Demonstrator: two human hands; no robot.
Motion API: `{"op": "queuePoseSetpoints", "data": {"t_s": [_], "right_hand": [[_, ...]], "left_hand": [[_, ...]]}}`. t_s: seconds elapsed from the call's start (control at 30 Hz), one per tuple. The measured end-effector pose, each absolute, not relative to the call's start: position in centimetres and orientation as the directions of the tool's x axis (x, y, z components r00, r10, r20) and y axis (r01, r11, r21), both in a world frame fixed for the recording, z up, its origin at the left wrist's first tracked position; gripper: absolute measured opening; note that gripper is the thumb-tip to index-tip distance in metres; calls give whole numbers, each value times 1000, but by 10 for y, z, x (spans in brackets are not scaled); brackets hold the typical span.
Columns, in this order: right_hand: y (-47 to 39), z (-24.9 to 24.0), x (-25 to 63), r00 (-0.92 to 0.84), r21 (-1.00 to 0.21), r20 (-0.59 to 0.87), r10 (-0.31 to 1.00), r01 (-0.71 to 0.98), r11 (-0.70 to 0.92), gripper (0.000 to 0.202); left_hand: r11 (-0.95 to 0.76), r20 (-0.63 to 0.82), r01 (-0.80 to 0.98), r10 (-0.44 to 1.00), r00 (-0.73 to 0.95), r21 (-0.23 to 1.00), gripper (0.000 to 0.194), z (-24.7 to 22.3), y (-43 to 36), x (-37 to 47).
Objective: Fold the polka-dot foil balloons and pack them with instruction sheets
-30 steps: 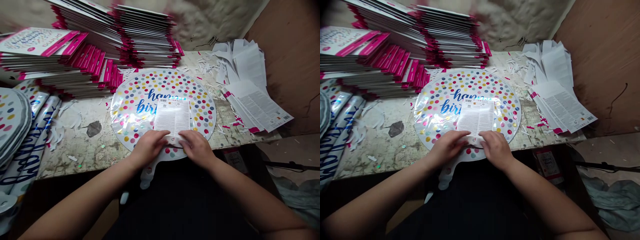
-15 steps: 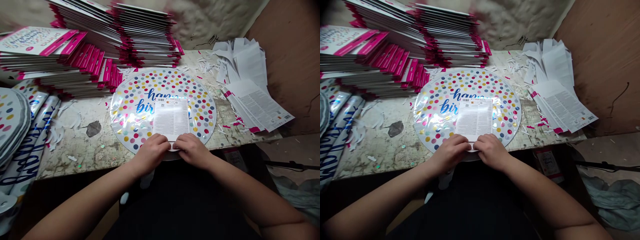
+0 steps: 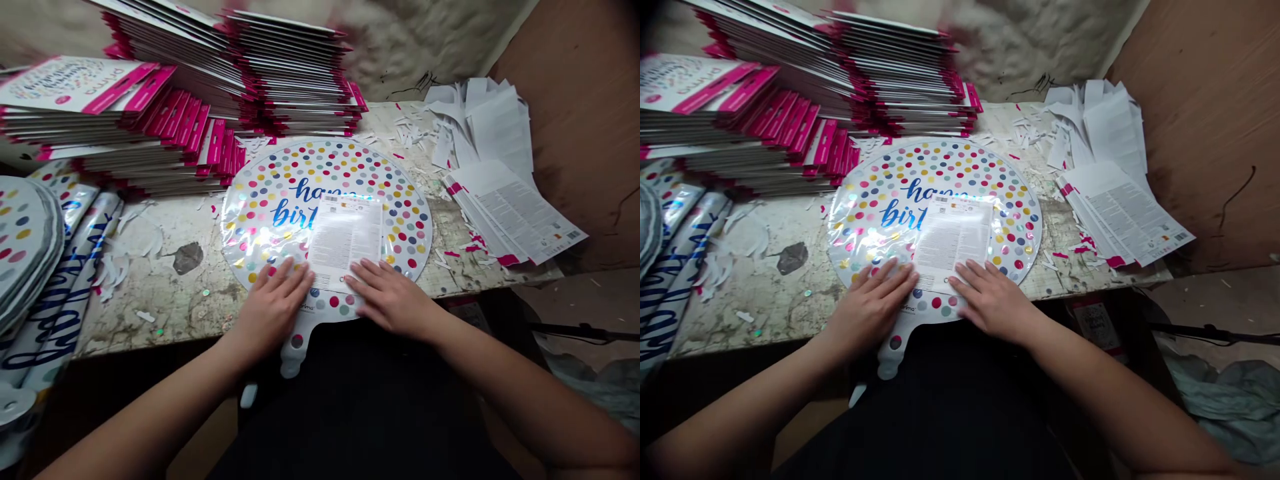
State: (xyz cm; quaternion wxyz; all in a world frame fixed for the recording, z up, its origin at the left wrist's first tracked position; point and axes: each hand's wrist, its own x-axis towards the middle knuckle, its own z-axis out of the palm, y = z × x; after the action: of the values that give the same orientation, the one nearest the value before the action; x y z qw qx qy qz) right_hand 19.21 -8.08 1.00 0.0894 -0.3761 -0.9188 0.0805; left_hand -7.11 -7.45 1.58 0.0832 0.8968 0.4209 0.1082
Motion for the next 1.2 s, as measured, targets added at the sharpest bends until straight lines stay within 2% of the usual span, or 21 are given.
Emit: {"op": "queuePoseSetpoints", "data": {"t_s": [0.07, 0.13, 0.17, 0.2, 0.23, 0.27, 0.3, 0.33, 0.4, 0.5, 0.57, 0.63, 0.7, 0.8, 0.87, 0.93, 1.0, 1.1, 1.13, 1.2], "right_hand": [[-94, 11, 203, -723, -177, 119, 681, 659, 731, 48], [-105, 19, 208, -728, -154, 179, 662, 644, 750, 44], [-109, 26, 208, -723, -157, 218, 656, 637, 755, 43], [-110, 33, 206, -714, -167, 256, 651, 631, 758, 41], [-110, 41, 203, -701, -174, 297, 648, 628, 759, 39], [-109, 48, 198, -684, -168, 344, 644, 630, 759, 37], [-106, 54, 191, -667, -148, 391, 634, 635, 759, 36], [-103, 58, 185, -658, -118, 428, 619, 638, 761, 34], [-98, 61, 172, -659, -65, 458, 597, 645, 762, 31], [-94, 55, 160, -646, -79, 433, 628, 667, 741, 30], [-94, 50, 157, -629, -117, 425, 651, 675, 729, 30], [-94, 46, 157, -616, -143, 430, 660, 675, 724, 31], [-92, 45, 158, -609, -165, 432, 665, 672, 722, 31], [-86, 49, 159, -597, -264, 423, 682, 639, 723, 29], [-81, 53, 159, -555, -435, 383, 739, 597, 674, 24], [-75, 57, 156, -470, -591, 308, 827, 586, 554, 23], [-71, 59, 149, -384, -615, 258, 887, 642, 457, 17], [-64, 58, 135, -334, -529, 264, 905, 734, 425, 10], [-62, 57, 132, -327, -543, 248, 912, 733, 411, 10], [-57, 56, 134, -311, -670, 157, 937, 663, 333, 11]], "left_hand": [[-508, 152, 811, 861, 485, 290, 34, 28, -85, -87], [-347, 65, 800, 929, 363, 489, 22, 44, -94, -89], [-227, -64, 738, 937, 344, 636, 21, 51, -97, -85], [-54, -227, 630, 906, 356, 775, 24, 57, -99, -78], [159, -374, 480, 839, 394, 863, 27, 61, -99, -68], [365, -466, 299, 771, 435, 882, 28, 63, -98, -57], [516, -505, 109, 737, 450, 850, 28, 62, -95, -47], [596, -518, -63, 742, 426, 801, 28, 60, -90, -37], [596, -520, -269, 798, 305, 756, 23, 52, -80, -24], [578, -543, -335, 816, 199, 744, 18, 43, -70, -17], [616, -590, -444, 778, 215, 650, 15, 40, -67, -16], [653, -617, -566, 730, 293, 504, 11, 38, -68, -14], [642, -586, -623, 736, 337, 448, 12, 37, -69, -12], [518, -480, -609, 843, 242, 601, 11, 35, -72, -7], [419, -406, -523, 902, 145, 742, 13, 34, -73, -6], [358, -346, -368, 933, 101, 858, 17, 34, -75, -7], [318, -302, -208, 948, 105, 925, 20, 34, -77, -8], [240, -233, -71, 968, 91, 968, 23, 36, -79, -8], [227, -221, -56, 971, 85, 972, 23, 37, -79, -7], [235, -230, -64, 970, 84, 970, 23, 38, -77, -6]]}}
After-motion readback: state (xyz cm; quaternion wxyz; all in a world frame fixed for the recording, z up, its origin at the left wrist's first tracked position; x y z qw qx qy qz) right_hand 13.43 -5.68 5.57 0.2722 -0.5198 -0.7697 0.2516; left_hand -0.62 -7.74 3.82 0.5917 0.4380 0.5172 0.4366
